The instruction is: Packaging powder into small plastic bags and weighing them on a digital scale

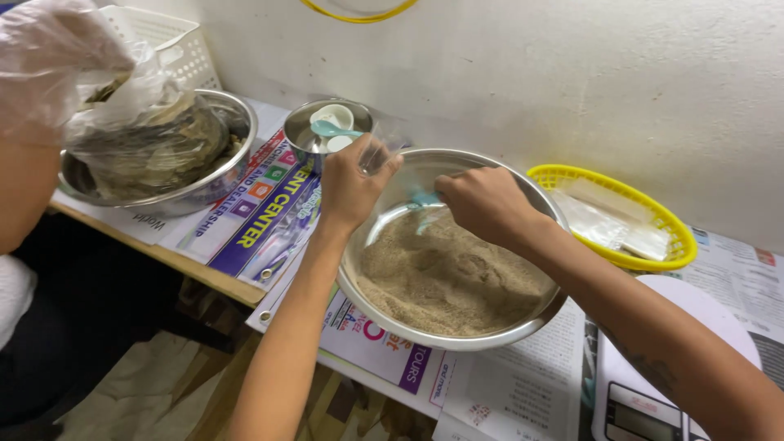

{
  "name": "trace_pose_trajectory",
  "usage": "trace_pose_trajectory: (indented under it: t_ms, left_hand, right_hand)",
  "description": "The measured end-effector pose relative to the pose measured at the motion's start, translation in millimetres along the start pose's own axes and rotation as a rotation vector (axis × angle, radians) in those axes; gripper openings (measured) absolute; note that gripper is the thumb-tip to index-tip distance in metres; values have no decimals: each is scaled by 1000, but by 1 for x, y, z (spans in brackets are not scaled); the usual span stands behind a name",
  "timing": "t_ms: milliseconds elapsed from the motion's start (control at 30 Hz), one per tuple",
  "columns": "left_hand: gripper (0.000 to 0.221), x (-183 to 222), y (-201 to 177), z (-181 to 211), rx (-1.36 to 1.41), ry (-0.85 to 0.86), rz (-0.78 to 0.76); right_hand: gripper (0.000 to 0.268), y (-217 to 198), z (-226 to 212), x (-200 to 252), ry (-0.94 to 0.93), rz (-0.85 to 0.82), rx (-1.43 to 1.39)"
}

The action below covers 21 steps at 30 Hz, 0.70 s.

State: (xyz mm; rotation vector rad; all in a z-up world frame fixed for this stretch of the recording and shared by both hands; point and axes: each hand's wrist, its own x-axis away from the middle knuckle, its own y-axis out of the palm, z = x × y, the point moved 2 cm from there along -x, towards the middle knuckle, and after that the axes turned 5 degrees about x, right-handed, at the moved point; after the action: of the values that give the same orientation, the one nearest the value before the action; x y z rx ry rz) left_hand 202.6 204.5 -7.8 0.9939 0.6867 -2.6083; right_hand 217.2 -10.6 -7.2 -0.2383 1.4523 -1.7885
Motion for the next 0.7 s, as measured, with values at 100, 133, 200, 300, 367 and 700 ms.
trace_pose_trajectory:
  t_ms: [100,133,200,300,367,700]
  left_hand:
    - [24,1,2,-3,13,-29,14]
    - [24,1,2,-2,12,-31,15]
    - [24,1,4,-3,-28,-43,-11]
    - [23,3,4,-3,-15,-58,-28]
    - [23,2,4,-2,-14,-59,-49]
    - [22,-1,5,-8,-25,-91,-60]
  right_hand:
    - [23,-12,-34,-10,-143,-61,-243]
    - [23,-24,-44,-5,-145,-63,-244]
    - [23,-47,-68,6,-331,-53,-409]
    - [21,-73,-70,37,-449,-118,-503]
    - [23,-91,-58,43,-410,-161,-517]
    - [19,-20,-1,0,-104,19,-152]
